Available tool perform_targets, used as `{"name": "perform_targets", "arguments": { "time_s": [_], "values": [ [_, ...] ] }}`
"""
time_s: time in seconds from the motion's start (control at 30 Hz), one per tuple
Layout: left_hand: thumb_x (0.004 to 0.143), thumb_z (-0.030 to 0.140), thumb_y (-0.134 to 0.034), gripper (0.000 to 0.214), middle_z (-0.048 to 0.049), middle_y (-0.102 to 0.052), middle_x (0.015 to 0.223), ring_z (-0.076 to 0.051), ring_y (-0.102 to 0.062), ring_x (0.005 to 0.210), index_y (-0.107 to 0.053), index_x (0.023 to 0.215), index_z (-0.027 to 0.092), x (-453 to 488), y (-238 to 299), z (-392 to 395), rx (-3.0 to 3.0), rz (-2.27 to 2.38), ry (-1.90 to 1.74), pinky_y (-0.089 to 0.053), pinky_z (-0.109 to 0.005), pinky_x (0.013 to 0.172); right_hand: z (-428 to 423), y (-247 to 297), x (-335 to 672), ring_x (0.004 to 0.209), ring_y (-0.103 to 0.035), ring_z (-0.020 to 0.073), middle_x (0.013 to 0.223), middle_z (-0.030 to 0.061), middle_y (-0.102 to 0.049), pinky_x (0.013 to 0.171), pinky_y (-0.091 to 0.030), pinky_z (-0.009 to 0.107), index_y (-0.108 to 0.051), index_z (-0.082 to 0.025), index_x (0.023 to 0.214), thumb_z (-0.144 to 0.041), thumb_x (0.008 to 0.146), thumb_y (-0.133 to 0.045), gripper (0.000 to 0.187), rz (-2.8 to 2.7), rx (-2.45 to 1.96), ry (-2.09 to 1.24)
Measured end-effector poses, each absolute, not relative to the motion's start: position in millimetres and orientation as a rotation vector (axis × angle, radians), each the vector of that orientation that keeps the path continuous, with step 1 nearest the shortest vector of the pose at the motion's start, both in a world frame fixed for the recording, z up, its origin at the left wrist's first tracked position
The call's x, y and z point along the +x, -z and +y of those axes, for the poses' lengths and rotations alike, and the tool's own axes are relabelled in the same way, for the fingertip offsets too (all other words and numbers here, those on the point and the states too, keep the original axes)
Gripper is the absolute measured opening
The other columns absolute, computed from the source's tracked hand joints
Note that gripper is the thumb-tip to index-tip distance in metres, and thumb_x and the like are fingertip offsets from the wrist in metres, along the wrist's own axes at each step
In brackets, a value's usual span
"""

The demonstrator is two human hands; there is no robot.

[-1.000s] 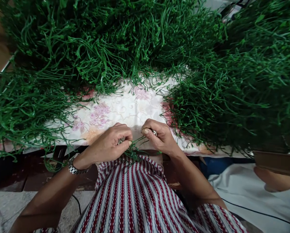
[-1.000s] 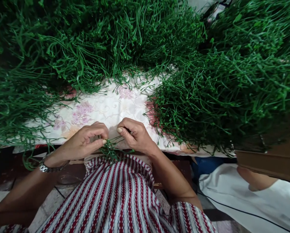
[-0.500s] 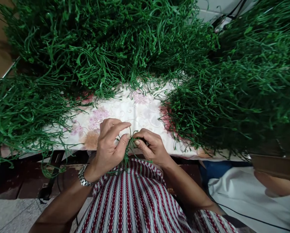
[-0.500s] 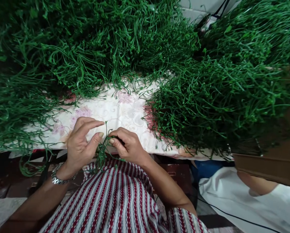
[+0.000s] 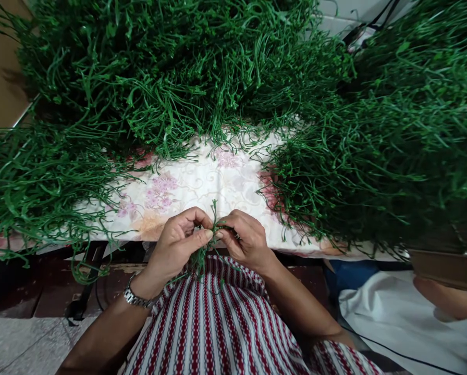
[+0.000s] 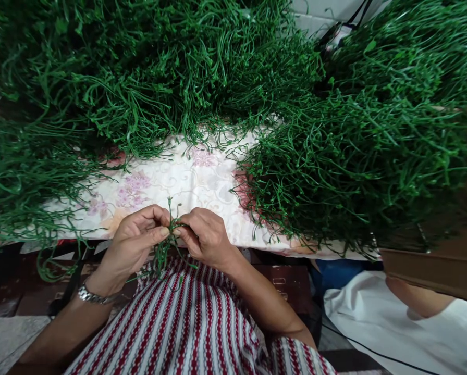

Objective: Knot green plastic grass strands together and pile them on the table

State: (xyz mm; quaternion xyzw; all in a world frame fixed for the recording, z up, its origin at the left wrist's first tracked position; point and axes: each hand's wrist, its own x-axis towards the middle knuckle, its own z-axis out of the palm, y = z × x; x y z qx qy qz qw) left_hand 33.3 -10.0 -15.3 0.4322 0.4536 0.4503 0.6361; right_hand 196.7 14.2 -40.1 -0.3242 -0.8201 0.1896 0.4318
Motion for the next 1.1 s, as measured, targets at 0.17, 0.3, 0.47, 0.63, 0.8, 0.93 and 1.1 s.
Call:
{"name": "perform_targets", "arguments": {
  "time_s": [0.17, 0.3, 0.47, 0.63, 0.8, 0.93, 1.1],
  "values": [
    [0.072, 0.024, -0.069, 0.016, 0.0028, -0.051, 0.071, -0.008, -0.047, 0.068, -0.056, 0.076, 0.017, 34, 15, -10, 0.993, 1.075, -1.005, -0.038, -0.017, 0.064, 16, 40, 196, 0.058, -0.047, 0.0116, 0.064, 0.0026, -0.055, 0.054, -0.038, 0.024, -0.054, -0.015, 0.083, -0.016, 0.085, -0.052, 0.003, -2.038, -0.75, -0.434],
    [0.074, 0.026, -0.067, 0.013, 0.0014, -0.055, 0.071, -0.009, -0.049, 0.067, -0.06, 0.079, 0.017, 29, 15, -10, 1.152, 1.165, -0.935, -0.04, -0.019, 0.064, 17, 35, 200, 0.059, -0.048, 0.0117, 0.064, 0.0024, -0.053, 0.055, -0.039, 0.024, -0.054, -0.014, 0.081, -0.015, 0.085, -0.051, 0.005, -2.127, -0.731, -0.503],
    [0.076, 0.017, -0.06, 0.002, 0.0003, -0.057, 0.066, -0.012, -0.051, 0.068, -0.062, 0.075, 0.017, 22, 14, -10, 1.536, 1.255, -0.911, -0.04, -0.022, 0.065, 20, 25, 203, 0.062, -0.048, 0.0112, 0.067, 0.0028, -0.055, 0.057, -0.039, 0.023, -0.055, -0.014, 0.085, -0.017, 0.088, -0.047, 0.009, -2.233, -0.659, -0.658],
    [0.076, 0.014, -0.054, 0.012, 0.0011, -0.049, 0.063, -0.011, -0.047, 0.063, -0.051, 0.065, 0.016, 19, 7, -10, 1.71, 1.207, -0.892, -0.036, -0.024, 0.061, 22, 20, 203, 0.062, -0.047, 0.0109, 0.067, 0.0018, -0.053, 0.058, -0.038, 0.022, -0.051, -0.016, 0.079, -0.018, 0.09, -0.044, 0.013, -2.311, -0.611, -0.692],
    [0.076, 0.012, -0.048, 0.017, 0.0035, -0.042, 0.058, -0.01, -0.04, 0.057, -0.043, 0.06, 0.017, 16, 2, -5, 1.812, 1.091, -0.613, -0.03, -0.023, 0.056, 27, 21, 204, 0.061, -0.046, 0.0118, 0.065, 0.0009, -0.05, 0.056, -0.036, 0.023, -0.049, -0.017, 0.073, -0.016, 0.085, -0.045, 0.013, -2.516, -0.496, -0.732],
    [0.076, 0.013, -0.047, 0.021, 0.0036, -0.039, 0.056, -0.01, -0.038, 0.055, -0.042, 0.057, 0.017, 10, -3, 2, 1.724, 0.943, -0.494, -0.028, -0.023, 0.054, 37, 19, 211, 0.066, -0.048, 0.0119, 0.068, 0.0006, -0.052, 0.062, -0.037, 0.024, -0.05, -0.017, 0.074, -0.014, 0.086, -0.044, 0.014, -2.634, -0.328, -0.883],
    [0.076, 0.018, -0.053, 0.013, 0.003, -0.042, 0.06, -0.01, -0.037, 0.057, -0.05, 0.064, 0.016, 1, -1, 10, 1.409, 0.951, -0.571, -0.029, -0.023, 0.055, 52, 13, 218, 0.07, -0.048, 0.0118, 0.072, 0.0028, -0.05, 0.066, -0.04, 0.024, -0.048, -0.016, 0.077, -0.028, 0.093, -0.037, 0.023, -2.377, -0.416, -1.101]
  ]
}}
